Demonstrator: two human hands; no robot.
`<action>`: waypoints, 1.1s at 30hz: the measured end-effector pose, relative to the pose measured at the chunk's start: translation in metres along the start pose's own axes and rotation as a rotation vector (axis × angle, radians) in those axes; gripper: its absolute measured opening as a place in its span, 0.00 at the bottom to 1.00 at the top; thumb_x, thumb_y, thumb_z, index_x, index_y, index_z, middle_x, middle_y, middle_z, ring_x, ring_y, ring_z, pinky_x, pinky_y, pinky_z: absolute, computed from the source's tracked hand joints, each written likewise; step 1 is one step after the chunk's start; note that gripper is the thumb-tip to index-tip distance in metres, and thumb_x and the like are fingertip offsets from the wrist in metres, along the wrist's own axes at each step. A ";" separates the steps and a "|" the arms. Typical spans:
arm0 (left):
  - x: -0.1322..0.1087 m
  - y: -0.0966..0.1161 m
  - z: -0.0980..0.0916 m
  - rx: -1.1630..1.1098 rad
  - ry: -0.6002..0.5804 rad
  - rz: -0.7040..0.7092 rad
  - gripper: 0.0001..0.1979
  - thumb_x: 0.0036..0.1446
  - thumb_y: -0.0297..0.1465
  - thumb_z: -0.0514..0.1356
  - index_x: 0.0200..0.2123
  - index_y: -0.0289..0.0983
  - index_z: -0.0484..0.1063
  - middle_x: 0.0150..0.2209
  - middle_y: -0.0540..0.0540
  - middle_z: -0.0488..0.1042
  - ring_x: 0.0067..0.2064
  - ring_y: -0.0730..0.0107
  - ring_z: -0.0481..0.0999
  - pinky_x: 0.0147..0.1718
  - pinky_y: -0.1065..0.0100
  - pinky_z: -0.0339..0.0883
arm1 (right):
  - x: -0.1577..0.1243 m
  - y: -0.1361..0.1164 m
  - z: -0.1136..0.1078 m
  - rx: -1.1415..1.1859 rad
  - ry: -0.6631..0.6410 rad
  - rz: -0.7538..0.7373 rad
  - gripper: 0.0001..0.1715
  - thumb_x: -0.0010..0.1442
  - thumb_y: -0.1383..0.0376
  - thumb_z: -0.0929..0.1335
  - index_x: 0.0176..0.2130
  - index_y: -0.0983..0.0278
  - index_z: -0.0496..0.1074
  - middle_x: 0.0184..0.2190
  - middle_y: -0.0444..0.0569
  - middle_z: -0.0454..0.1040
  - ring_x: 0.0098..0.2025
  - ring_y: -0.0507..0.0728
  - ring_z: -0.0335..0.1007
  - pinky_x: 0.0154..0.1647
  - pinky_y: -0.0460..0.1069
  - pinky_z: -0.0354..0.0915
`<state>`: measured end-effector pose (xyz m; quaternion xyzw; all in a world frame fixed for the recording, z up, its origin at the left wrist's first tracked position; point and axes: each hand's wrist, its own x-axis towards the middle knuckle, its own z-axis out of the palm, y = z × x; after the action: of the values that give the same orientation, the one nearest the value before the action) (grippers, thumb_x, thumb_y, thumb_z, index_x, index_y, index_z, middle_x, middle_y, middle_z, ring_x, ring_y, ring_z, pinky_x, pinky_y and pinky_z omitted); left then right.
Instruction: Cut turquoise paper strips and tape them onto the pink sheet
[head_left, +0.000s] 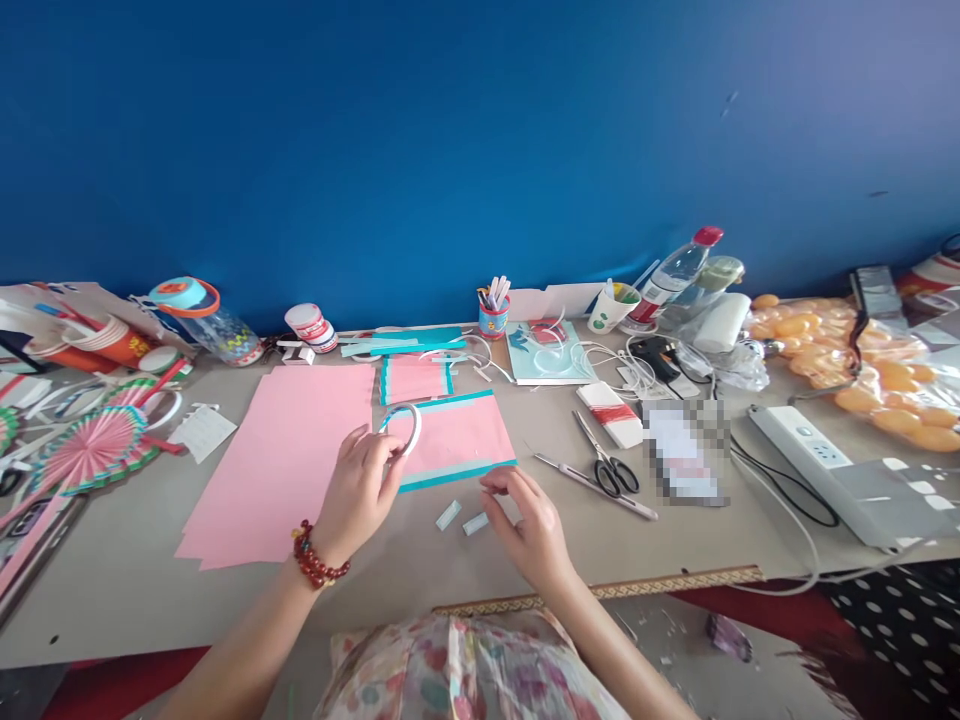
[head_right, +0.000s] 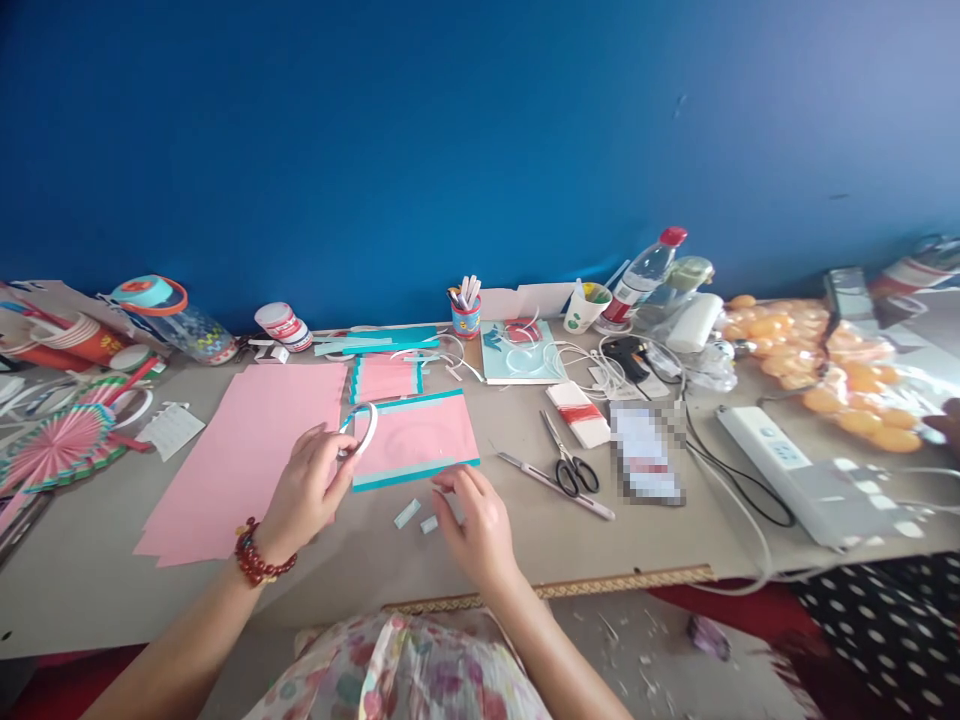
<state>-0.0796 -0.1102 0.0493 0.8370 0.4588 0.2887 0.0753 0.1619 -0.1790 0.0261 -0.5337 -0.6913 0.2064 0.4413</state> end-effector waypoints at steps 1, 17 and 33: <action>0.002 0.009 -0.003 -0.081 0.011 -0.022 0.05 0.67 0.30 0.52 0.44 0.39 0.65 0.39 0.46 0.75 0.41 0.64 0.74 0.50 0.56 0.66 | 0.005 -0.006 -0.001 0.018 0.000 -0.031 0.10 0.66 0.67 0.64 0.46 0.60 0.70 0.39 0.51 0.75 0.40 0.57 0.73 0.41 0.51 0.70; -0.003 0.054 -0.002 -0.594 -0.254 -0.080 0.10 0.68 0.35 0.52 0.41 0.40 0.72 0.37 0.46 0.76 0.44 0.64 0.73 0.47 0.62 0.68 | 0.027 -0.015 -0.012 0.030 0.014 -0.109 0.17 0.66 0.68 0.64 0.54 0.58 0.70 0.40 0.50 0.77 0.40 0.56 0.75 0.41 0.51 0.71; 0.005 0.074 0.004 -0.184 -0.044 0.068 0.11 0.65 0.27 0.49 0.43 0.38 0.71 0.31 0.47 0.74 0.34 0.64 0.70 0.41 0.58 0.59 | 0.015 -0.034 -0.005 0.199 0.076 0.075 0.07 0.65 0.65 0.67 0.45 0.60 0.70 0.39 0.49 0.75 0.37 0.55 0.72 0.39 0.50 0.71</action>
<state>-0.0224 -0.1479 0.0770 0.8477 0.4000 0.3135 0.1519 0.1462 -0.1780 0.0605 -0.5202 -0.6295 0.2701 0.5101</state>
